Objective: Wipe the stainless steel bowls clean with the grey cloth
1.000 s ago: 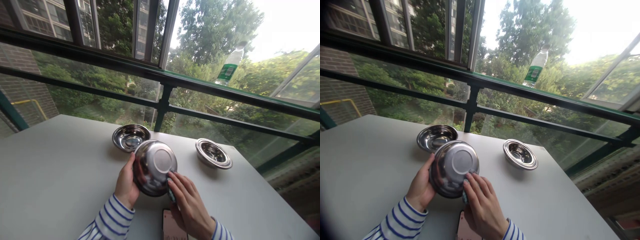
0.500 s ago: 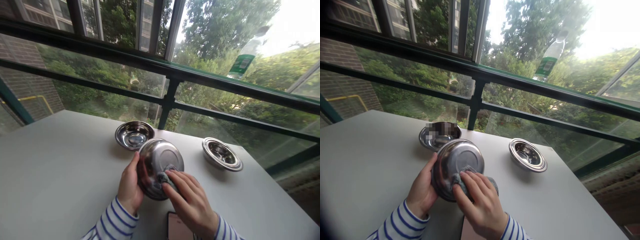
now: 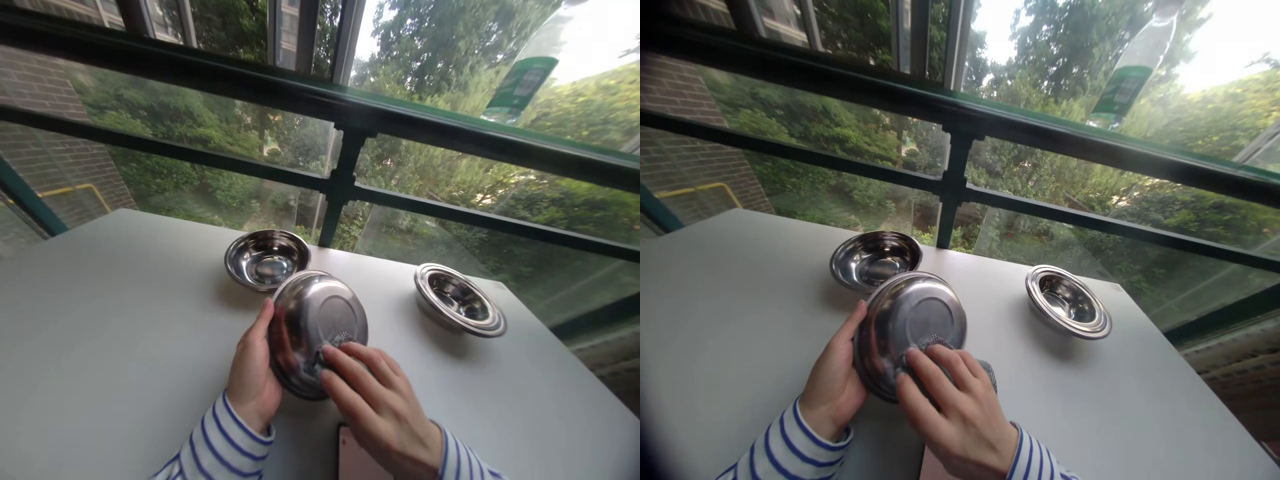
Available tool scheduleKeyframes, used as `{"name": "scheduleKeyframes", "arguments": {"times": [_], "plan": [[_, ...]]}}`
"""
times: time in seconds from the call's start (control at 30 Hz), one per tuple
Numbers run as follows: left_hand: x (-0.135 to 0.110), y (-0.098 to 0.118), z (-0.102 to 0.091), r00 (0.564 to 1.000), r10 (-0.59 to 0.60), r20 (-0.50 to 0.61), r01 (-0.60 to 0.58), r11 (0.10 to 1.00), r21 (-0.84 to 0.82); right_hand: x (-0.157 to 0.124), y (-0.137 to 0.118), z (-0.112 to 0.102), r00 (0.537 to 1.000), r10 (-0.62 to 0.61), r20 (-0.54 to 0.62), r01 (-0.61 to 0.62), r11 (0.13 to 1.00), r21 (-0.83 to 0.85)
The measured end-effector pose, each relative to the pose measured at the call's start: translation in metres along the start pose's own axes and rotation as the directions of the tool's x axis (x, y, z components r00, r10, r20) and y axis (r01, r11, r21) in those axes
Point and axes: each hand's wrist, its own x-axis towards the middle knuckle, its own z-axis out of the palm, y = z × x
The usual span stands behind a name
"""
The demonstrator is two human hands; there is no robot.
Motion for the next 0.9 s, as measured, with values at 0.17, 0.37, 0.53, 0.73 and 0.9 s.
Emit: {"name": "scheduleKeyframes", "arguments": {"times": [0.17, 0.37, 0.53, 0.73, 0.9], "plan": [[0.0, 0.001, 0.0, 1.0, 0.021, 0.013, -0.021, 1.0, 0.007, 0.001, 0.003, -0.004, 1.0, 0.023, 0.014, -0.024, 0.998, 0.051], [-0.001, 0.002, 0.001, 1.0, 0.006, 0.009, -0.006, 1.0, 0.008, 0.0, 0.007, -0.003, 0.994, 0.109, 0.031, -0.112, 0.988, 0.107], [-0.004, 0.002, 0.001, 1.0, 0.004, 0.003, -0.004, 1.0, 0.03, 0.003, -0.002, -0.003, 0.997, 0.065, -0.04, -0.064, 0.997, 0.038], [-0.005, 0.002, 0.003, 1.0, 0.016, 0.027, -0.016, 0.999, 0.033, 0.0, 0.0, -0.004, 0.995, 0.096, -0.029, -0.095, 0.995, 0.033], [-0.007, 0.0, 0.002, 0.998, -0.025, 0.06, 0.022, 0.999, 0.046, 0.001, 0.002, -0.006, 0.999, 0.042, -0.006, -0.041, 0.997, 0.071]]}}
